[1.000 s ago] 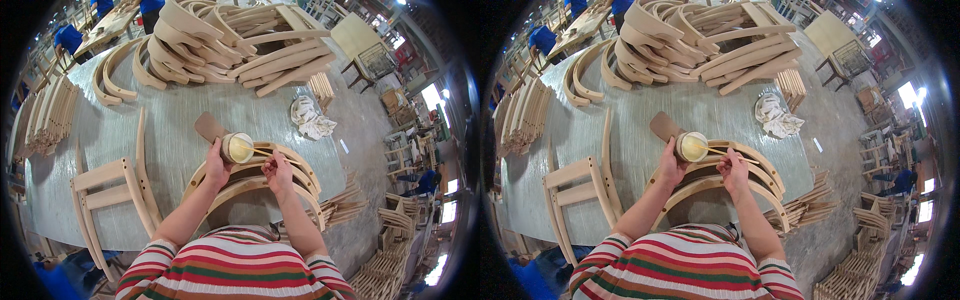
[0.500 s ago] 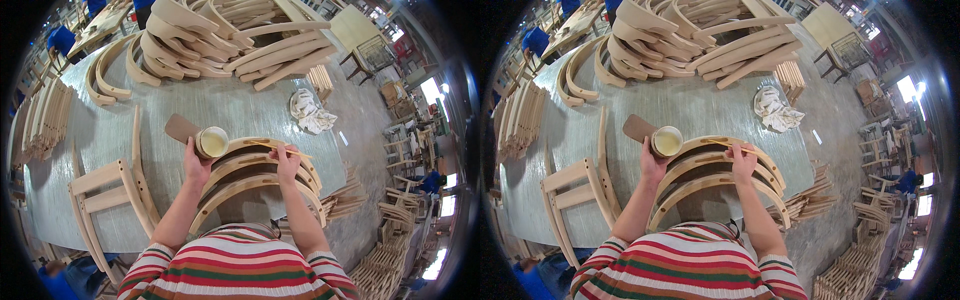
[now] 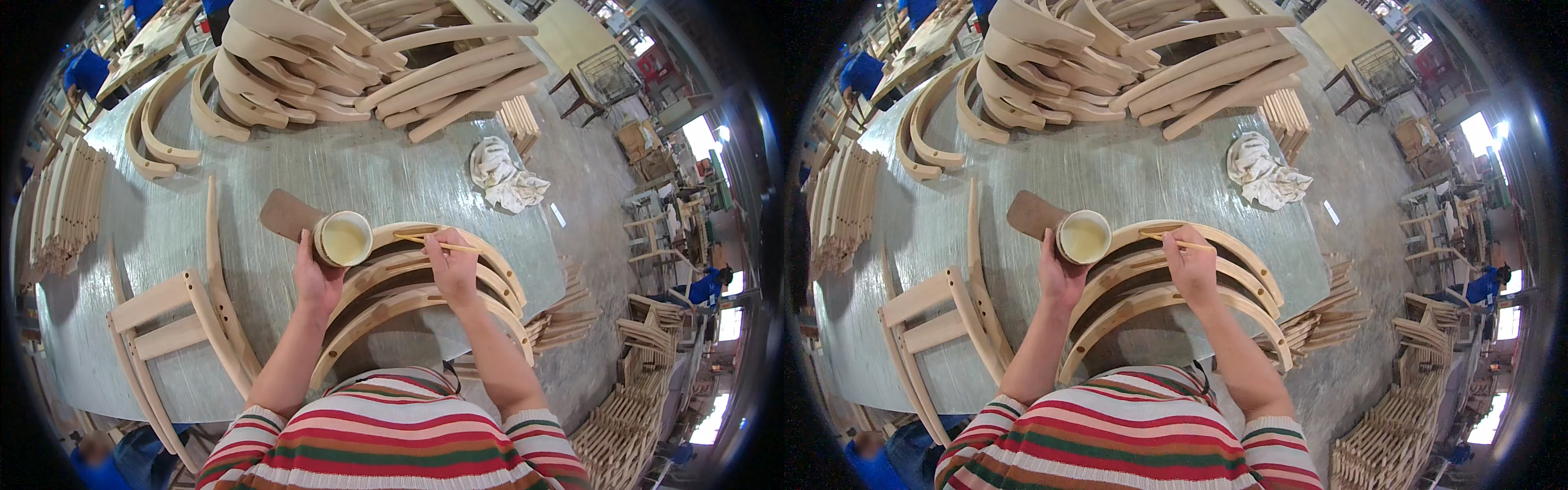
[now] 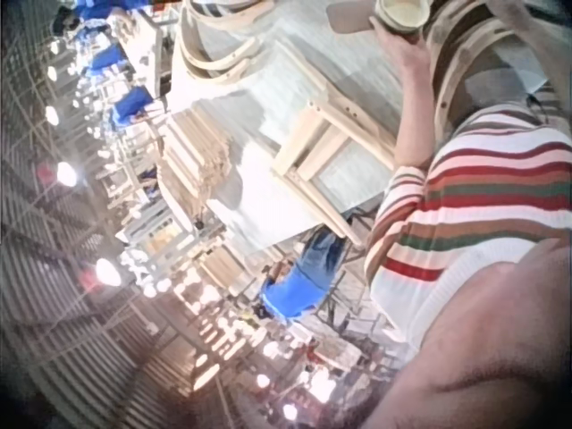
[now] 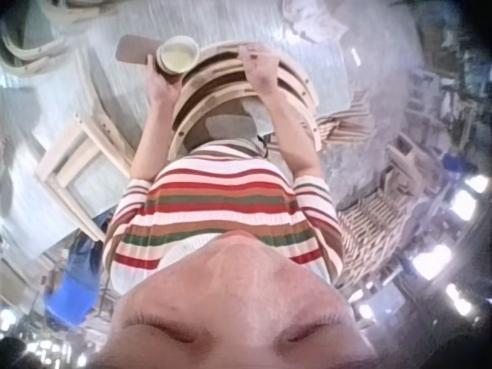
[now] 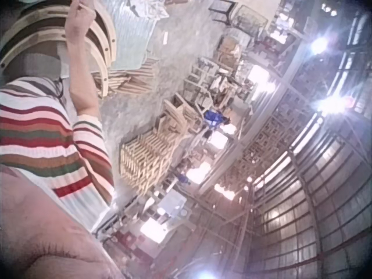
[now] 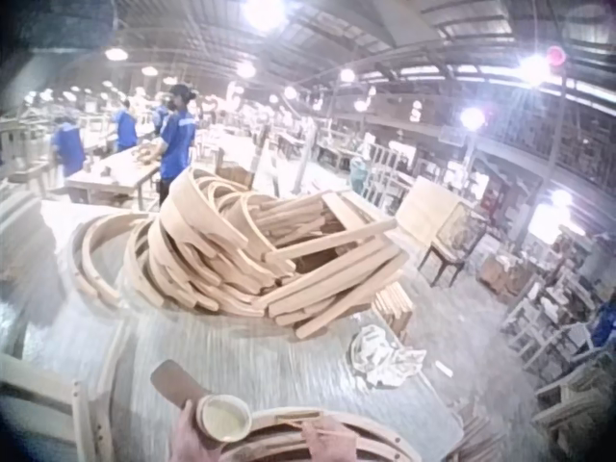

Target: The person applies glue to the joints of wooden chair parts using a brush and a small container. They handle curved backrest pieces and rectangular leg frames, dipping the brush into the glue and coating the connection points before placing the parts on the table.

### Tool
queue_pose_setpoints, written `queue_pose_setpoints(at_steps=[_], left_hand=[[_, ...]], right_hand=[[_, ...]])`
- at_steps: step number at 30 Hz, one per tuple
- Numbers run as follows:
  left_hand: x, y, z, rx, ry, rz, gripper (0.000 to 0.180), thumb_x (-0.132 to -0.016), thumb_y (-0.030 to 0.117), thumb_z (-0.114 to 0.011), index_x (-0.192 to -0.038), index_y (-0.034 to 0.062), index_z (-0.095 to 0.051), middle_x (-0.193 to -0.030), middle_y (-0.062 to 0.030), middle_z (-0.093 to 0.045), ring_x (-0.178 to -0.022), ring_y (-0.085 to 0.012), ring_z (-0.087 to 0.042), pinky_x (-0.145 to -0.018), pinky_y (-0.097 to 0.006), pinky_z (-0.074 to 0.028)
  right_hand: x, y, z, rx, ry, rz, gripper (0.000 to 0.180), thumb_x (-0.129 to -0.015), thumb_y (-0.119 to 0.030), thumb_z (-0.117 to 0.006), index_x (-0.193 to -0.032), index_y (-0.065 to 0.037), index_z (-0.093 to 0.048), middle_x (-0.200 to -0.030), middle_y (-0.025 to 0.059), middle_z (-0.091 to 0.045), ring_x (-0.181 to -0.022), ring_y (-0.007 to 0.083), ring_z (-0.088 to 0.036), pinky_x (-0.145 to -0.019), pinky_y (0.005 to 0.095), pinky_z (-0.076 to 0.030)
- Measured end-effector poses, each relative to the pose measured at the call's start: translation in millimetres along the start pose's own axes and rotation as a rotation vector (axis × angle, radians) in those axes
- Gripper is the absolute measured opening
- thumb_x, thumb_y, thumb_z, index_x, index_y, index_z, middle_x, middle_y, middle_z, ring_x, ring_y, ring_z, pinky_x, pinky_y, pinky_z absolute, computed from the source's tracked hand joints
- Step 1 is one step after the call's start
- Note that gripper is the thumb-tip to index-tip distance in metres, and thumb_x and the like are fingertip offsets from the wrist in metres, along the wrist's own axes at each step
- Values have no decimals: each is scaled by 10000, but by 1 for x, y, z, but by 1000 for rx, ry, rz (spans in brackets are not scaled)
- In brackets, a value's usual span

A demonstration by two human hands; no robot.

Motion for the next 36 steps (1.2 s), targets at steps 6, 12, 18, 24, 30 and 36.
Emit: queue_pose_setpoints(at_steps=[6,12,18,24,30,36], left_hand=[[4,10,1,26,12,23,421,-986,376,-335,-1250,74,-460,-1213,-64,-541,-1117,-216,-526,-918,-414,-449],[-3,8,-1,37,26,22,419,-985,371,-345,-1235,62,-478,-1228,-58,-535,-1133,-207,-514,-969,-385,-412],[-7,13,0,53,5,6,439,-987,368,-333,-1258,49,-465,-1245,-76,-524,-1167,-216,-493,-994,-387,-393],[-7,10,3,67,26,55,448,-990,367,-313,-1270,46,-450,-1260,-86,-513,-1184,-221,-478,-998,-395,-388],[-4,8,1,40,7,50,413,-995,339,-303,-1262,53,-436,-1245,-84,-520,-1159,-205,-496,-967,-378,-413],[3,7,-5,29,-46,17,396,-995,328,-315,-1250,54,-442,-1227,-78,-532,-1133,-203,-518,-955,-370,-429]], right_hand=[[-15,-25,29,469,-94,64,84,-845,-77,-598,-809,-12,-560,-720,138,-587,-663,262,-585,-603,327,-452],[-15,-27,-6,202,-132,9,102,-852,-109,-606,-819,-20,-570,-735,141,-574,-663,292,-573,-607,352,-454],[-22,-29,27,402,-164,-51,102,-839,-77,-611,-788,-11,-551,-721,150,-576,-648,307,-569,-584,352,-447],[-27,-38,24,485,-141,114,76,-821,-32,-613,-784,-18,-548,-722,144,-571,-631,317,-559,-567,367,-446],[-15,-51,-11,274,-166,265,61,-808,-13,-623,-787,-15,-565,-755,129,-595,-665,298,-585,-578,338,-463],[-8,6,15,92,-99,-108,124,-850,-113,-627,-800,-10,-579,-727,121,-609,-675,239,-616,-579,313,-465]])
Point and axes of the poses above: each hand's wrist, its own x-axis away from the middle knuckle, its own z-axis out of the back of the hand, y = z × x, the point moved 8 cm from there along -x, towards the middle knuckle
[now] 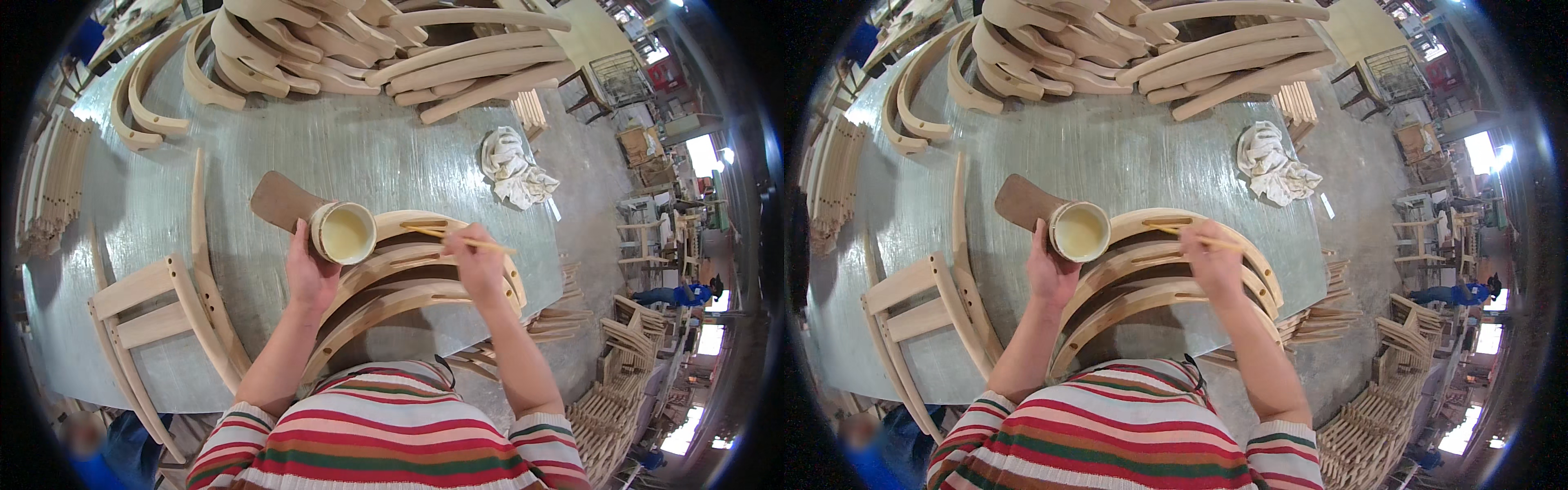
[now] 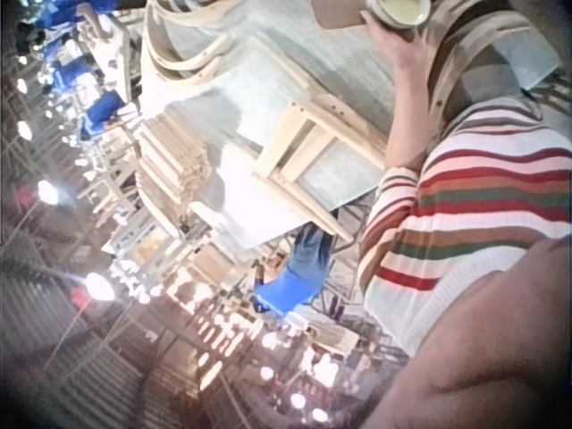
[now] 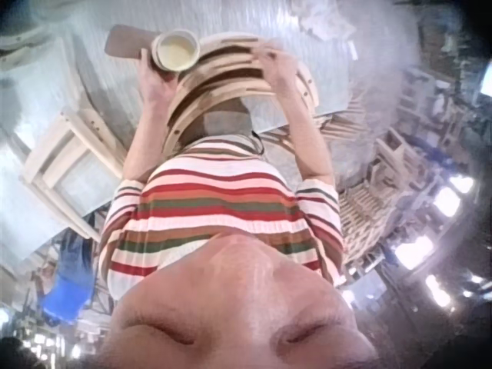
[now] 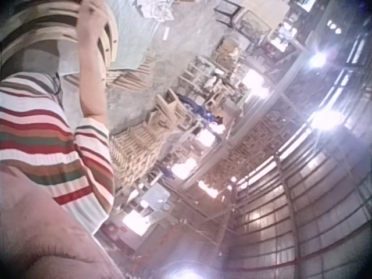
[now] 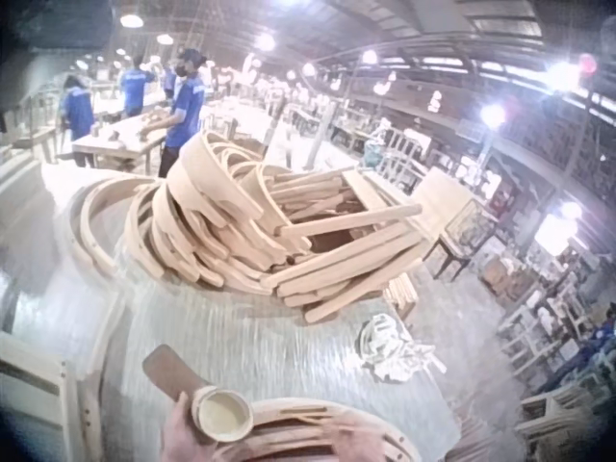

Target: The person applies glue to the joints of wooden chair parts using a brush and a small container. They handle curved backrest pieces and rectangular leg frames, dipping the brush into the glue and coating the connection points before placing the parts on the table.

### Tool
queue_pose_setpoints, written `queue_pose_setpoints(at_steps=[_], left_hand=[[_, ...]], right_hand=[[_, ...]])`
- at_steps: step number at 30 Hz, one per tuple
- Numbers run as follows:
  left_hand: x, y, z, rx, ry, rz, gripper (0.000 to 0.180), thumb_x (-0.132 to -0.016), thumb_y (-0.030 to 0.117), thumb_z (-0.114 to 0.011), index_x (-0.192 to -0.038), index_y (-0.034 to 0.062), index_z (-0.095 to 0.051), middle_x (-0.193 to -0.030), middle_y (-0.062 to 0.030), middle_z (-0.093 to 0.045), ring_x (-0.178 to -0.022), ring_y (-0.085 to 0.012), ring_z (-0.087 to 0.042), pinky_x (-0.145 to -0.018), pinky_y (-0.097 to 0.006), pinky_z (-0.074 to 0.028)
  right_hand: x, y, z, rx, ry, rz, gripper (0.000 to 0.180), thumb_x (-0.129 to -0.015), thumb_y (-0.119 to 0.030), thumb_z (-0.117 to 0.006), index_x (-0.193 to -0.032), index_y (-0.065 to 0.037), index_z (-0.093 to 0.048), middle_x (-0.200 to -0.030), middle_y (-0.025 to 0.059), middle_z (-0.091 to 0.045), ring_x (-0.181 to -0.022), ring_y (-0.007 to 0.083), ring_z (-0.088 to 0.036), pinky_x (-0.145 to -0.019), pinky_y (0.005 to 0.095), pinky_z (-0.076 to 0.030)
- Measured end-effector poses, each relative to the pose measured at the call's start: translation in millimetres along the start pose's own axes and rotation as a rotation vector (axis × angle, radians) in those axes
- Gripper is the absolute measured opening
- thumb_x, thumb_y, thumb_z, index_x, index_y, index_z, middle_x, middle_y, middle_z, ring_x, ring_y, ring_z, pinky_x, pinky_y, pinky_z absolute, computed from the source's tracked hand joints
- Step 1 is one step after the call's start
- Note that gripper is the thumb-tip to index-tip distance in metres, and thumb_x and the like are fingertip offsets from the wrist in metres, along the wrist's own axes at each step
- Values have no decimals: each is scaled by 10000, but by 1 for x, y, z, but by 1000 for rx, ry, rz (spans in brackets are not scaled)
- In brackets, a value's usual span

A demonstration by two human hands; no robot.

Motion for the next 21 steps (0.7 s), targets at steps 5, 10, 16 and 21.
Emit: queue_pose_setpoints(at_steps=[5,10,16,21], left_hand=[[9,0,5,-38,44,-40,361,-989,326,-356,-1216,70,-470,-1192,-56,-553,-1094,-197,-545,-929,-366,-459],[21,-5,2,-89,69,-54,353,-986,333,-367,-1238,94,-430,-1189,-55,-542,-1096,-196,-545,-900,-386,-485],[38,-3,2,-125,104,-103,383,-987,336,-364,-1258,70,-415,-1215,-77,-527,-1125,-205,-527,-947,-387,-447],[53,-22,-22,-160,-3,-45,367,-982,308,-385,-1285,102,-376,-1233,-59,-505,-1133,-189,-510,-950,-366,-439]], right_hand=[[-11,10,46,371,-1,-223,125,-848,-120,-627,-811,-20,-562,-767,115,-622,-685,245,-619,-587,327,-471],[11,-49,27,508,-107,549,102,-826,-88,-631,-857,-36,-549,-826,128,-612,-715,283,-610,-618,329,-481],[36,-85,34,-123,-47,344,61,-868,-46,-590,-861,-9,-541,-798,96,-623,-692,160,-600,-631,265,-483],[38,-69,21,-349,-48,110,96,-904,-67,-559,-841,-7,-519,-687,71,-609,-588,94,-568,-571,217,-470]])
Point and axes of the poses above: each hand's wrist, its own x-axis away from the middle knuckle, its own z-axis out of the back of the hand, y = z × x, the point moved 8 cm from there along -x, towards the middle knuckle
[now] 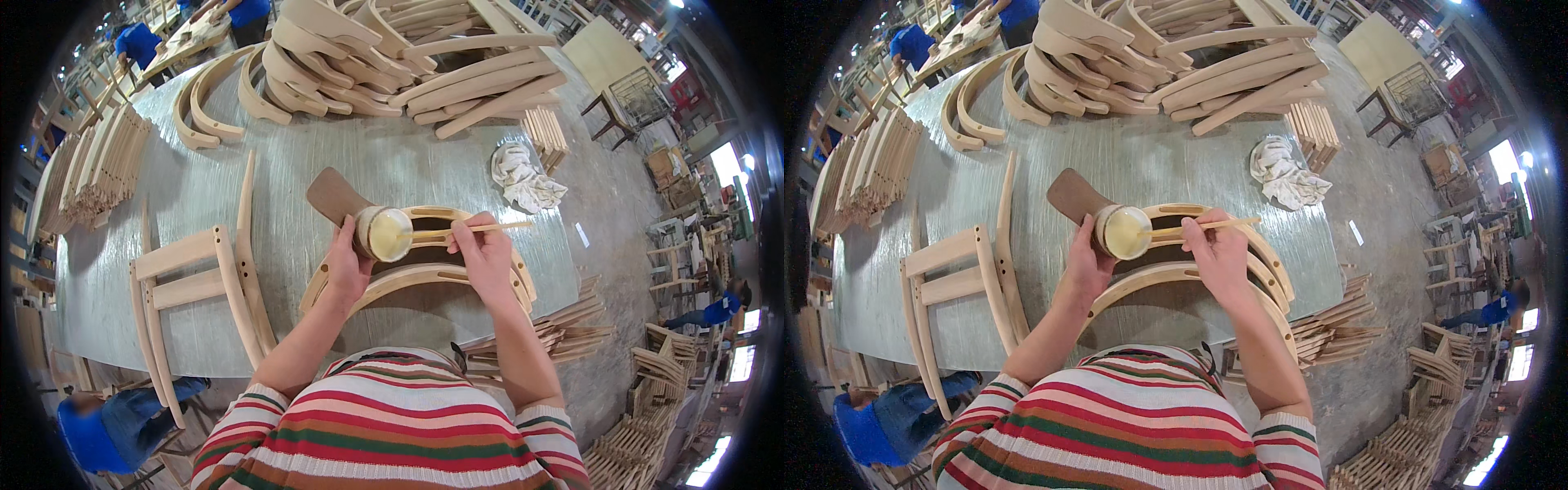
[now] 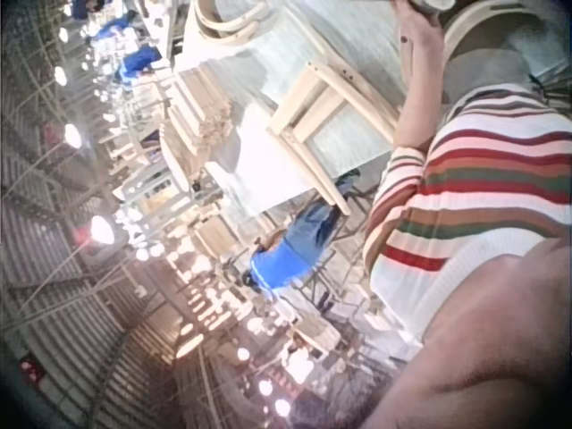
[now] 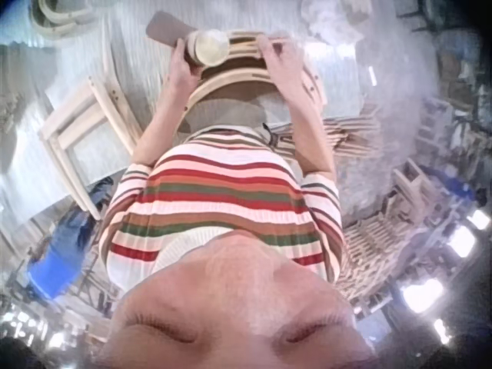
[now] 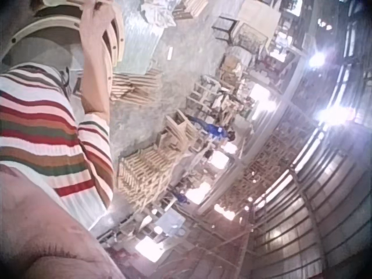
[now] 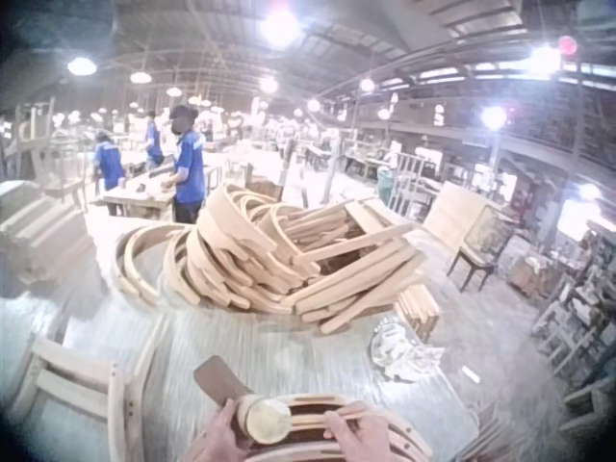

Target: The person applies glue to the joints of wooden chair parts using a brush and a small container. They handle curved backrest pieces and rectangular leg frames, dipping the brush into the glue and coating the connection points before placing the parts on the table.

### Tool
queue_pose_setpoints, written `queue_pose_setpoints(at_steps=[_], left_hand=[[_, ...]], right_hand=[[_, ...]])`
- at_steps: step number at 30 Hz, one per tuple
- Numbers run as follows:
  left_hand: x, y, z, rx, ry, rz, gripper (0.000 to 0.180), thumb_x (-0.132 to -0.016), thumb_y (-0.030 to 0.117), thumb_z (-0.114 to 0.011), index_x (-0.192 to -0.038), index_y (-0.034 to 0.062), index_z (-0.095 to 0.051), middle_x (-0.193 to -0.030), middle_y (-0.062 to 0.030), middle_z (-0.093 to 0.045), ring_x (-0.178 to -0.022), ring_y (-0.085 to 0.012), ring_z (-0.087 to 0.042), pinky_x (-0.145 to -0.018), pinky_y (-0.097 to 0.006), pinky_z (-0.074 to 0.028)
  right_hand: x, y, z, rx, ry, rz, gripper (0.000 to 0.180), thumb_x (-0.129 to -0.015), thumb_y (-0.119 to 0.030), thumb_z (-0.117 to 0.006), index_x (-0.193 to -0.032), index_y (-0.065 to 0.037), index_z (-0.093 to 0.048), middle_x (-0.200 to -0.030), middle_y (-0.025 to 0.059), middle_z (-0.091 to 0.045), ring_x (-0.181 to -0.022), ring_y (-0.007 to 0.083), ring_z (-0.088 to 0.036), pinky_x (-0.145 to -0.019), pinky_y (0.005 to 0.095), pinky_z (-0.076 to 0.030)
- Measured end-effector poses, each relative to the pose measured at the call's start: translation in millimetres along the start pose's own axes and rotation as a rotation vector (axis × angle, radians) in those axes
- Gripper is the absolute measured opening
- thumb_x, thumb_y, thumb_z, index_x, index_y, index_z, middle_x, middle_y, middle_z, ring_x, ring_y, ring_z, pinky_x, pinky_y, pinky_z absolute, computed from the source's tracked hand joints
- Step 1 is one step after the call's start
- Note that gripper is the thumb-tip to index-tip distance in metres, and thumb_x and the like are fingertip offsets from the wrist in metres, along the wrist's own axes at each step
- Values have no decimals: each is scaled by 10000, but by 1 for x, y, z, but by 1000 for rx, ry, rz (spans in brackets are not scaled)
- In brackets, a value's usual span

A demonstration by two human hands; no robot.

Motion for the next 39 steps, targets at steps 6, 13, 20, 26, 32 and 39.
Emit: queue_pose_setpoints(at_steps=[6,13,20,26,32,39], left_hand=[[14,-3,-4,1,30,28,340,-979,304,-400,-1268,125,-388,-1210,-39,-515,-1107,-171,-524,-926,-347,-450],[7,-7,2,49,18,46,347,-975,335,-400,-1230,101,-427,-1169,-49,-556,-1052,-183,-572,-878,-355,-496],[-3,-23,-3,20,23,121,358,-970,356,-402,-1209,93,-449,-1159,-50,-575,-1063,-188,-573,-876,-357,-500],[-20,-18,18,29,14,107,400,-968,389,-393,-1241,101,-447,-1198,-53,-554,-1094,-196,-554,-889,-385,-488],[-25,20,46,56,61,-32,346,-980,343,-380,-1257,136,-398,-1196,-32,-524,-1089,-179,-533,-903,-371,-458],[-30,28,43,72,73,-50,354,-983,341,-363,-1256,120,-413,-1223,-41,-521,-1120,-197,-521,-922,-388,-447]], right_hand=[[16,50,8,-562,93,-311,113,-917,-106,-531,-834,-35,-506,-712,99,-619,-583,149,-603,-564,259,-503],[29,66,6,-846,188,-406,47,-873,-29,-551,-917,-17,-562,-781,108,-633,-670,189,-635,-650,321,-551],[39,115,-1,-887,272,-612,102,-879,-154,-609,-811,-89,-567,-713,67,-631,-608,140,-613,-574,309,-539],[35,110,19,-809,294,-465,113,-895,-154,-595,-809,-88,-560,-707,67,-630,-596,136,-607,-557,296,-531],[42,118,42,-552,326,-423,98,-890,-101,-578,-814,-51,-541,-739,100,-633,-606,145,-614,-575,284,-536],[41,106,25,-218,321,-241,83,-891,-86,-575,-854,-18,-545,-754,84,-615,-640,143,-615,-627,274,-527]])
Point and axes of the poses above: each hand's wrist, its own x-axis away from the middle knuckle, its own z-axis out of the back of the hand, y = z × x, the point moved 8 cm from there along -x, towards the middle knuckle
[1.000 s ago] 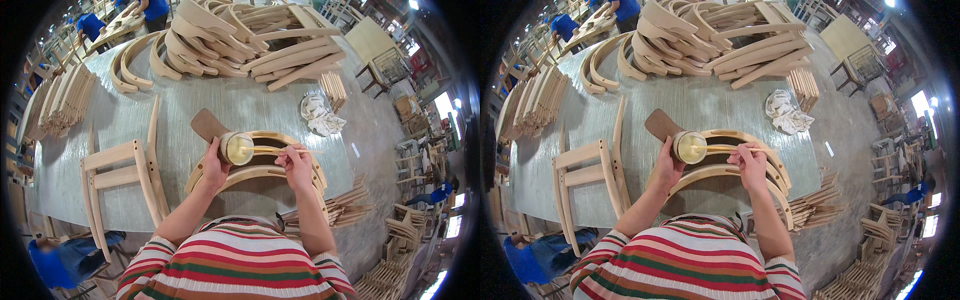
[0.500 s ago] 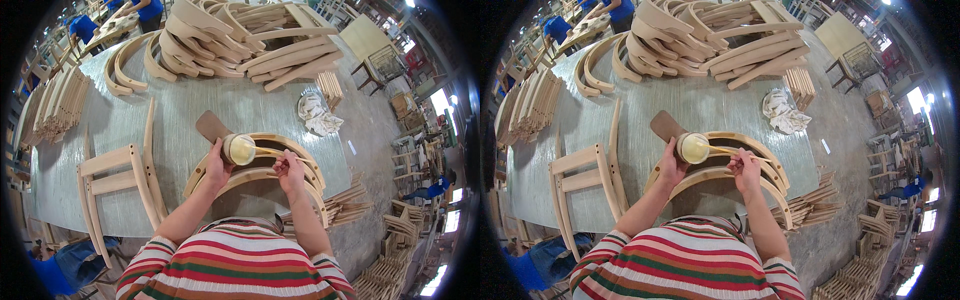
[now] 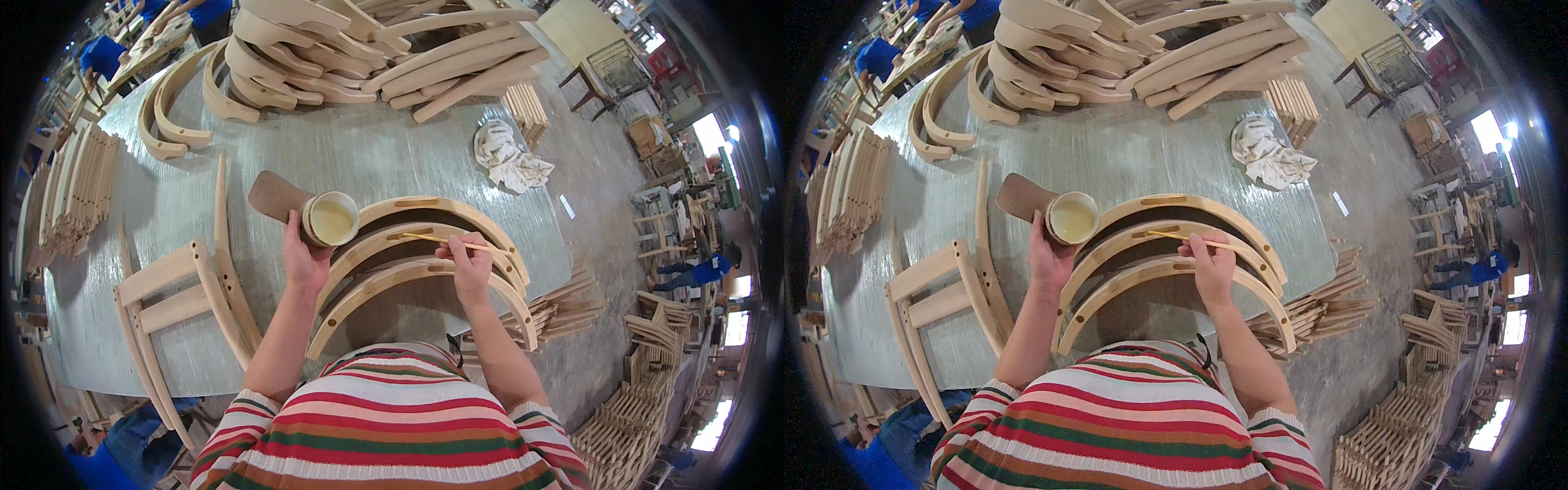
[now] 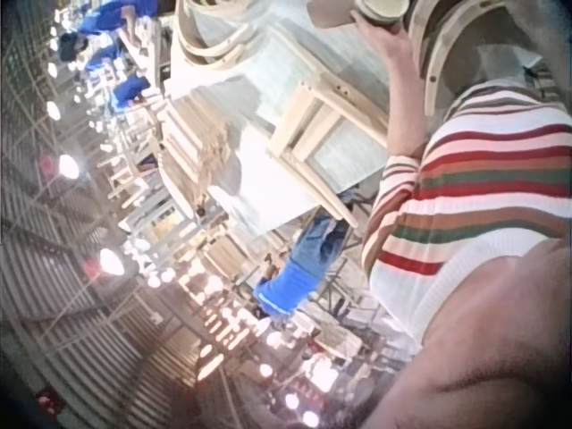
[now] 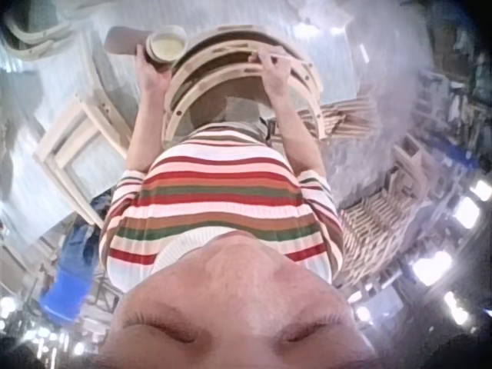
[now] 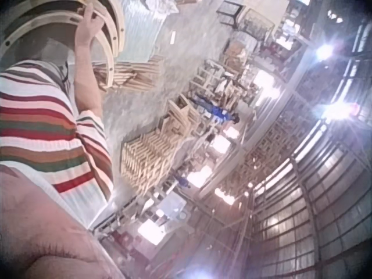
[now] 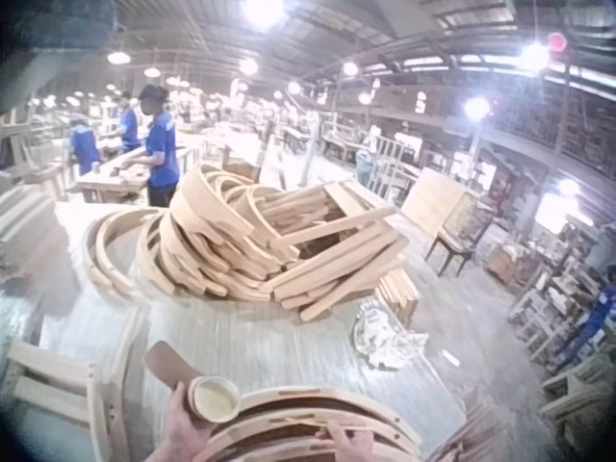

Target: The person applies glue to the joints of wooden chair parts using a brush and a small container. They handle curved backrest pieces and rectangular leg frames, dipping the brush into the glue and coating the connection points before placing the parts on the table.

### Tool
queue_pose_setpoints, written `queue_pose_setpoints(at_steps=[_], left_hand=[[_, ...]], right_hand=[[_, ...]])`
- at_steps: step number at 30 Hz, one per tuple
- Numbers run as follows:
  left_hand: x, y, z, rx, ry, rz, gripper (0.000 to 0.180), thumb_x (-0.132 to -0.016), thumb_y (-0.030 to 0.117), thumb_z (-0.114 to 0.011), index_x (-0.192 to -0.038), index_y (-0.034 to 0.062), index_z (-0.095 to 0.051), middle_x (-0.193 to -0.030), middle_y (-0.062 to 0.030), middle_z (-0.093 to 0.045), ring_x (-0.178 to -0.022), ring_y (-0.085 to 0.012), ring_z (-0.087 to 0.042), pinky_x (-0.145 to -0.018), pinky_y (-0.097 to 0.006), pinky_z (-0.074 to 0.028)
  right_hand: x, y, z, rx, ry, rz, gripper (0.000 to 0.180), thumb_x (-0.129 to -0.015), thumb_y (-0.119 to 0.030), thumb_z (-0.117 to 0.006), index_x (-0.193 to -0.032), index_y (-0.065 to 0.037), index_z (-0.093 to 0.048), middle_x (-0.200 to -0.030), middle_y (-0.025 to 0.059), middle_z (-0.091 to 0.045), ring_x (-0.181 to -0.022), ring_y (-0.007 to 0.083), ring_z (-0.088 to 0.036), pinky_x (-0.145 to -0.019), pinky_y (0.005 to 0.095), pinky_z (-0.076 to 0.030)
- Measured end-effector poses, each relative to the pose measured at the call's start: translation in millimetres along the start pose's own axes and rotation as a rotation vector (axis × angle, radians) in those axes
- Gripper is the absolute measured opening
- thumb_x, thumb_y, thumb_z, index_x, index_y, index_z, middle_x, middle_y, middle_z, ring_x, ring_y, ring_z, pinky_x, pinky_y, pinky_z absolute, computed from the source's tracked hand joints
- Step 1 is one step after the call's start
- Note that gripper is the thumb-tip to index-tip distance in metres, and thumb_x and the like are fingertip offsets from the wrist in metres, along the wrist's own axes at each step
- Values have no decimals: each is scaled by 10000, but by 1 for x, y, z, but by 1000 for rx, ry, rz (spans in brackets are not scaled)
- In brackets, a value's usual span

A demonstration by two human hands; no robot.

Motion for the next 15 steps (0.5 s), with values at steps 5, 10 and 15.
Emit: queue_pose_setpoints(at_steps=[5,10,15], left_hand=[[-3,-2,5,2,29,6,424,-986,377,-335,-1261,77,-453,-1259,-64,-514,-1155,-231,-502,-974,-424,-402],[-9,-7,-1,26,5,22,423,-989,370,-328,-1264,72,-449,-1253,-67,-516,-1154,-232,-499,-973,-436,-402],[-9,-2,-5,20,21,27,421,-993,359,-317,-1259,59,-444,-1250,-66,-515,-1155,-220,-495,-974,-409,-406]], right_hand=[[10,-36,18,308,76,256,87,-899,-86,-570,-871,-5,-564,-768,72,-618,-667,126,-614,-628,237,-498],[25,-38,-30,430,-73,381,82,-888,-82,-577,-848,-11,-583,-763,69,-618,-680,124,-599,-608,248,-478],[23,-53,-55,535,-236,407,59,-830,-46,-612,-825,-13,-564,-751,131,-574,-698,285,-595,-617,338,-465]])
Point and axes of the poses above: each hand's wrist, its own x-axis away from the middle knuckle, its own z-axis out of the back of the hand, y = z × x, the point moved 8 cm from there along -x, towards the middle knuckle
